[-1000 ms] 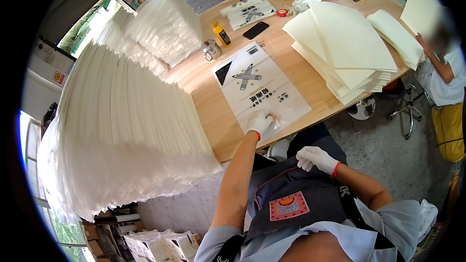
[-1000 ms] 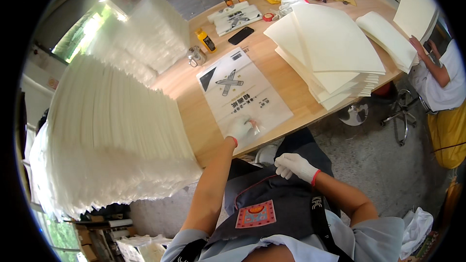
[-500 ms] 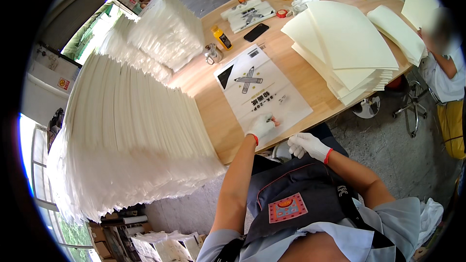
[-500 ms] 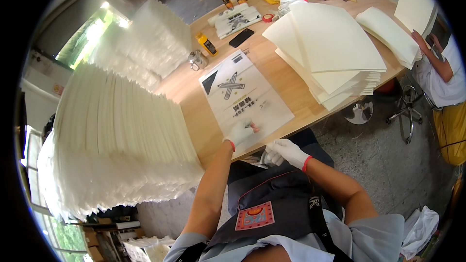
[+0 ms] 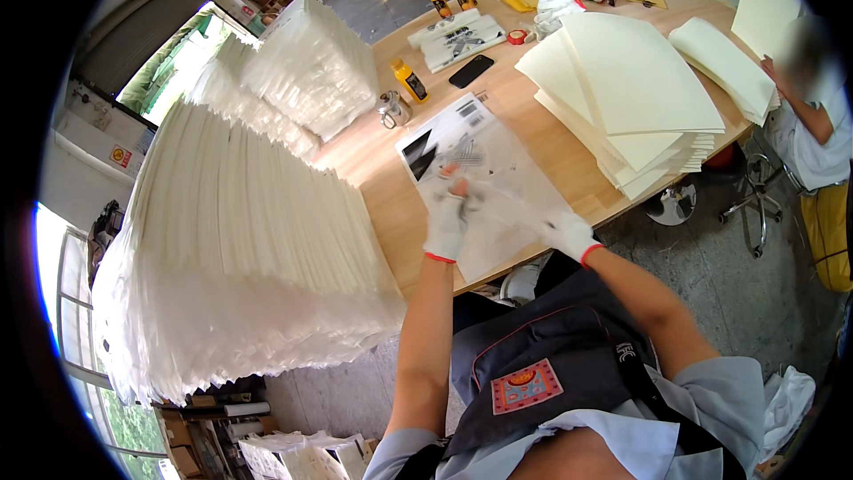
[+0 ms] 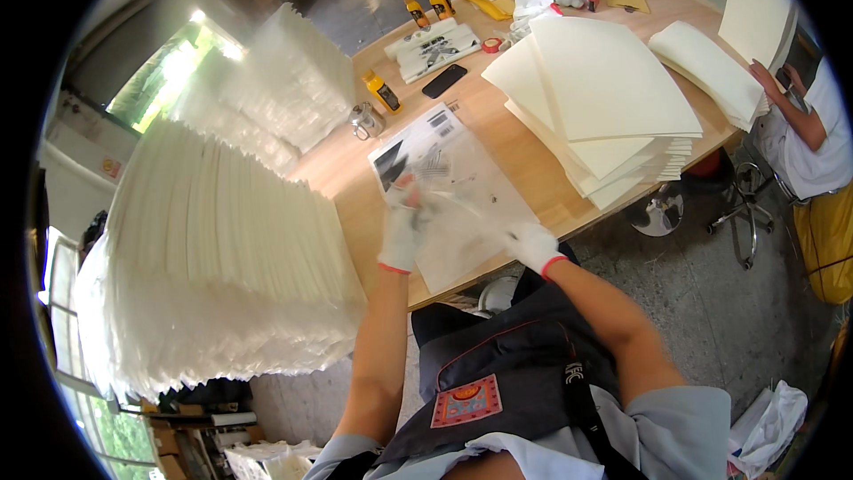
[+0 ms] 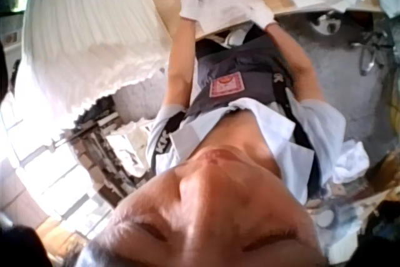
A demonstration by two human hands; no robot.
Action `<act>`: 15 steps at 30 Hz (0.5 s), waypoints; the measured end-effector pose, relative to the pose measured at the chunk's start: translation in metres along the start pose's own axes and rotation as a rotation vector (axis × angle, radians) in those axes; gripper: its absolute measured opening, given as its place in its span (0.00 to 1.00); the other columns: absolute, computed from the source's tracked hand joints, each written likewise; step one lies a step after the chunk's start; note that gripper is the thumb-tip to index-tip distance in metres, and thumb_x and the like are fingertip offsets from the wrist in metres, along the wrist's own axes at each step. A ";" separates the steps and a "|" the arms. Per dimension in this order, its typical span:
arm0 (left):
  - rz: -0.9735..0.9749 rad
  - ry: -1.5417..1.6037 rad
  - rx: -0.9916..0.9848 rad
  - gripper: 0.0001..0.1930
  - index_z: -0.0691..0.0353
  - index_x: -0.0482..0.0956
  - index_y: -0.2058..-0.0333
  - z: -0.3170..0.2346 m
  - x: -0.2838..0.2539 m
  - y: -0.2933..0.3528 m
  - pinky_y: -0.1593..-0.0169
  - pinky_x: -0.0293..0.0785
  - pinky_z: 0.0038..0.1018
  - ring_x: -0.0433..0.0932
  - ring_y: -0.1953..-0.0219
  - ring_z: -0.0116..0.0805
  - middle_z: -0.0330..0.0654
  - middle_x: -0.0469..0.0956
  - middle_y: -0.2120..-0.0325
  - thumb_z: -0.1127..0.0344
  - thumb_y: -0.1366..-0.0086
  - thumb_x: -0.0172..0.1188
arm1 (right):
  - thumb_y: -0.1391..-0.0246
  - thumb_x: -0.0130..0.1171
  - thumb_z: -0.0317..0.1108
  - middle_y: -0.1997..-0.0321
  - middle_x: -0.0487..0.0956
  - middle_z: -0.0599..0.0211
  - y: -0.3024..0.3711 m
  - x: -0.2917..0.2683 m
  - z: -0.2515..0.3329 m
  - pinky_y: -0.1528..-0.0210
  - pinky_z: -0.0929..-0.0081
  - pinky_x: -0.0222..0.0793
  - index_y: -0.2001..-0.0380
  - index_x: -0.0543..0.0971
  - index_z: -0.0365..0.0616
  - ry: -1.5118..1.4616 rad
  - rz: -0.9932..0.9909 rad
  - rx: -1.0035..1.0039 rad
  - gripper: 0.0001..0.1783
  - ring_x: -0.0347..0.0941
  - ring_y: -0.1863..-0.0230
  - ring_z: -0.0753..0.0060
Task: The person repeatedly picks up stacks of white paper and inserts them into clear plastic packaging bags. They work at a wooden table in a warehouse environment, handling the paper and bags by hand. The process involves opening the bags, sliding the paper inside, and stacking the finished packages.
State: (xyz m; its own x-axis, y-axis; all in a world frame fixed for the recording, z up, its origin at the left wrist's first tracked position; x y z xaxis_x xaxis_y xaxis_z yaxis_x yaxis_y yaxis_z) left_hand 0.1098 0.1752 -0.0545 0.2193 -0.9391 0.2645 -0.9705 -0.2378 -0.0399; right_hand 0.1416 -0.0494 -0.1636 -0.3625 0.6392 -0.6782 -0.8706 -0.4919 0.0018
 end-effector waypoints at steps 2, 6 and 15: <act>0.034 0.126 0.010 0.20 0.57 0.64 0.46 -0.013 0.007 0.000 0.63 0.73 0.24 0.74 0.66 0.26 0.38 0.76 0.63 0.68 0.37 0.53 | 0.47 0.47 0.59 0.82 0.78 0.60 0.014 -0.018 -0.015 0.67 0.59 0.69 0.70 0.81 0.48 0.140 0.025 0.107 0.25 0.76 0.73 0.55; 0.100 -0.308 -0.036 0.15 0.57 0.69 0.51 -0.006 0.028 0.008 0.70 0.70 0.20 0.71 0.74 0.22 0.34 0.74 0.68 0.73 0.37 0.50 | 0.46 0.49 0.56 0.83 0.76 0.61 0.035 -0.069 0.025 0.67 0.62 0.70 0.73 0.79 0.45 -0.275 0.375 0.353 0.24 0.76 0.74 0.58; 0.481 -1.154 0.691 0.19 0.52 0.76 0.58 -0.035 0.184 0.116 0.73 0.72 0.38 0.77 0.74 0.44 0.44 0.77 0.74 0.72 0.53 0.56 | 0.44 0.51 0.49 0.70 0.78 0.63 -0.009 -0.026 0.082 0.60 0.68 0.70 0.68 0.79 0.46 0.099 -0.226 -0.310 0.18 0.76 0.63 0.63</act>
State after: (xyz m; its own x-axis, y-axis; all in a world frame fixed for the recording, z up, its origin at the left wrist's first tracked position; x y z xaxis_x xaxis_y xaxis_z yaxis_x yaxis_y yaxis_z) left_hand 0.0344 -0.0165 0.0231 0.1712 -0.5541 -0.8147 -0.8030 0.4006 -0.4412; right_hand 0.1319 -0.0129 -0.0853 -0.1262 0.6992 -0.7037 -0.7777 -0.5101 -0.3673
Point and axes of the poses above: each hand's wrist, its own y-axis away from the middle knuckle, its own x-axis out of the palm, z = x × y, the point moved 4 cm from there along -y, towards the middle knuckle
